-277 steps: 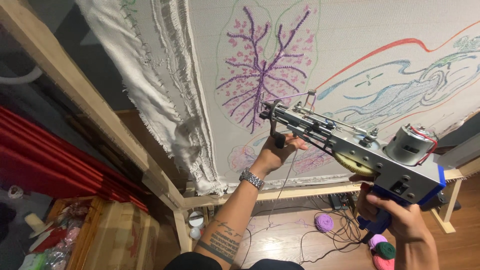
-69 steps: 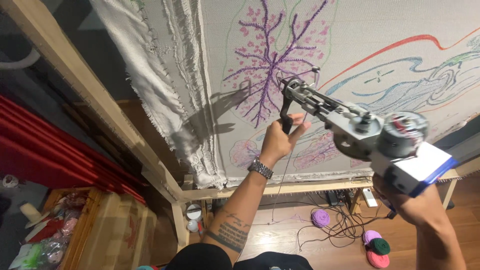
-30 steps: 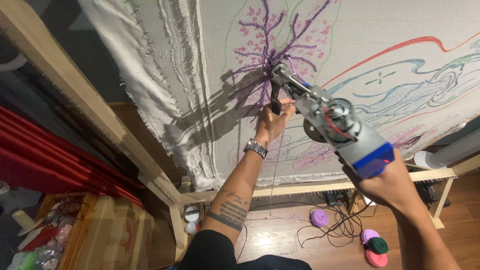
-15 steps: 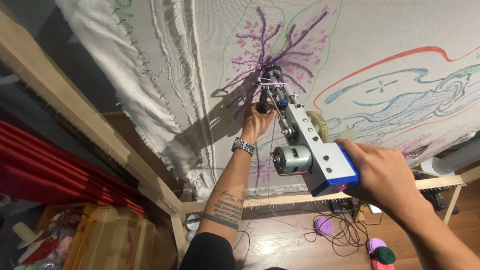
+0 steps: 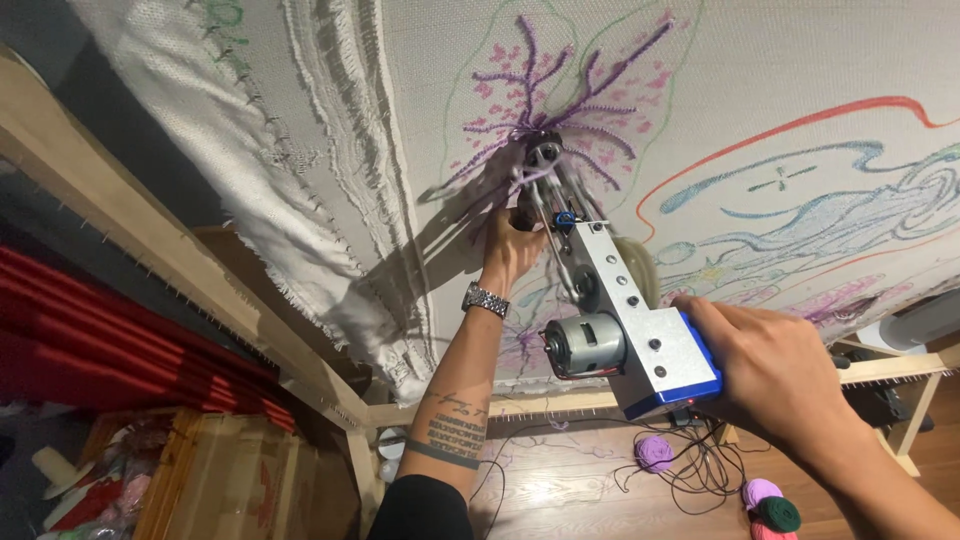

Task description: Creating a patterned rug design on a canvas using a motorized tufting gun.

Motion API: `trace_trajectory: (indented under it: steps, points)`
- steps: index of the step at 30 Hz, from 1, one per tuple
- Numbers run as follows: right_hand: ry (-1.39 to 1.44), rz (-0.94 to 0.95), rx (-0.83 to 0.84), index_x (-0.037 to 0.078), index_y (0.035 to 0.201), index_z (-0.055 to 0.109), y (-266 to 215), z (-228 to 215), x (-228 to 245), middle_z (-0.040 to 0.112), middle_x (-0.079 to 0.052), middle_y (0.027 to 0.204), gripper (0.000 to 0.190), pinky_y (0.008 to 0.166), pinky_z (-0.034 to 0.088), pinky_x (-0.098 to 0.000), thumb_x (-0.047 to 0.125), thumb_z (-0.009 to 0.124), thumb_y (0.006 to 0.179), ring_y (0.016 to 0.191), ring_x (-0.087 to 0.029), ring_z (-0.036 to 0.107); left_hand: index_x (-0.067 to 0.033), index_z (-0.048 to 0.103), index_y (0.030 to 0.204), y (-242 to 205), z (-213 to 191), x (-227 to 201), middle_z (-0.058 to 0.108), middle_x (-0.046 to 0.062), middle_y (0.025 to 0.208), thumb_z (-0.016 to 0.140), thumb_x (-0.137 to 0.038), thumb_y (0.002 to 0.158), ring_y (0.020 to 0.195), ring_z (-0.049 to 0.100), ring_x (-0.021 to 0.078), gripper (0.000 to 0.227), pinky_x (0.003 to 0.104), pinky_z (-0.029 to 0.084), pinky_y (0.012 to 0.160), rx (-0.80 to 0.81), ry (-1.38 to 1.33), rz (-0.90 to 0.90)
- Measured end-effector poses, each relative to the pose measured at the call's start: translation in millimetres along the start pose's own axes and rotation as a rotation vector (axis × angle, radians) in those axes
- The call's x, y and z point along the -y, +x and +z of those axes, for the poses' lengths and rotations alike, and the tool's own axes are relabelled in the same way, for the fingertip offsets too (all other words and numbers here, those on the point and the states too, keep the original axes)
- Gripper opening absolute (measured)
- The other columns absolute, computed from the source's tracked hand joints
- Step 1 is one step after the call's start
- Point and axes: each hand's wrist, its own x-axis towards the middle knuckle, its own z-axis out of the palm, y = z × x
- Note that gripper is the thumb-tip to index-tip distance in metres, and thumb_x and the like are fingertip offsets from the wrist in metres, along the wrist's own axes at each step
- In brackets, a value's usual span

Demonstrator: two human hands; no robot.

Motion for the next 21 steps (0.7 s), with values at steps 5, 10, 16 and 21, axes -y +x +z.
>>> trace_trajectory:
  steps: [5, 10, 16, 21]
  points:
    - [-0.03, 0.005, 0.037, 0.015, 0.116, 0.048, 1.8, -2.7, 1.0, 0.066, 0.0, 0.083, 0.089, 0.054, 0.049, -0.0344, 0.043, 0.08, 0.037, 0.062, -0.02, 0.066, -0.0044, 0.052, 0.079, 4.3, 8.3, 13.0, 0.058, 0.004, 0.069, 0.069, -0.009, 0.069, 0.054, 0.05, 0.0123, 0.02, 0.024, 0.045, 0.052, -0.032, -0.46, -0.004]
    - [-0.029, -0.007, 0.011, 0.014, 0.118, 0.048, 2.1, -10.1, 4.7, 0.066, -0.002, 0.089, 0.089, 0.053, 0.049, -0.0355, 0.041, 0.077, 0.038, 0.063, -0.022, 0.066, -0.0045, 0.056, 0.079, 34.5, 22.3, 64.7, 0.056, 0.004, 0.068, 0.047, -0.014, 0.082, 0.053, 0.051, 0.0141, 0.013, 0.027, 0.041, 0.051, 0.141, -0.912, -0.052]
    - [-0.047, -0.022, 0.001, 0.014, 0.114, 0.049, 4.7, -9.6, 6.5, 0.066, -0.002, 0.085, 0.079, 0.053, 0.049, -0.0354, 0.041, 0.073, 0.045, 0.061, -0.022, 0.066, -0.0106, 0.049, 0.079, 90.8, 48.4, 136.9, 0.05, 0.001, 0.068, 0.042, -0.017, 0.088, 0.054, 0.043, 0.0106, 0.013, 0.024, 0.038, 0.053, 0.423, -1.458, -0.101]
    - [-0.035, -0.026, -0.025, 0.012, 0.108, 0.051, 7.1, -9.7, 8.4, 0.066, -0.004, 0.079, 0.051, 0.053, 0.048, -0.0365, 0.027, 0.06, 0.061, 0.06, -0.025, 0.065, -0.0115, 0.057, 0.057, 11.3, 9.7, 30.3, 0.055, -0.002, 0.051, 0.068, -0.028, 0.076, 0.04, 0.041, 0.0085, 0.027, 0.023, 0.031, 0.043, -0.09, -0.122, 0.179]
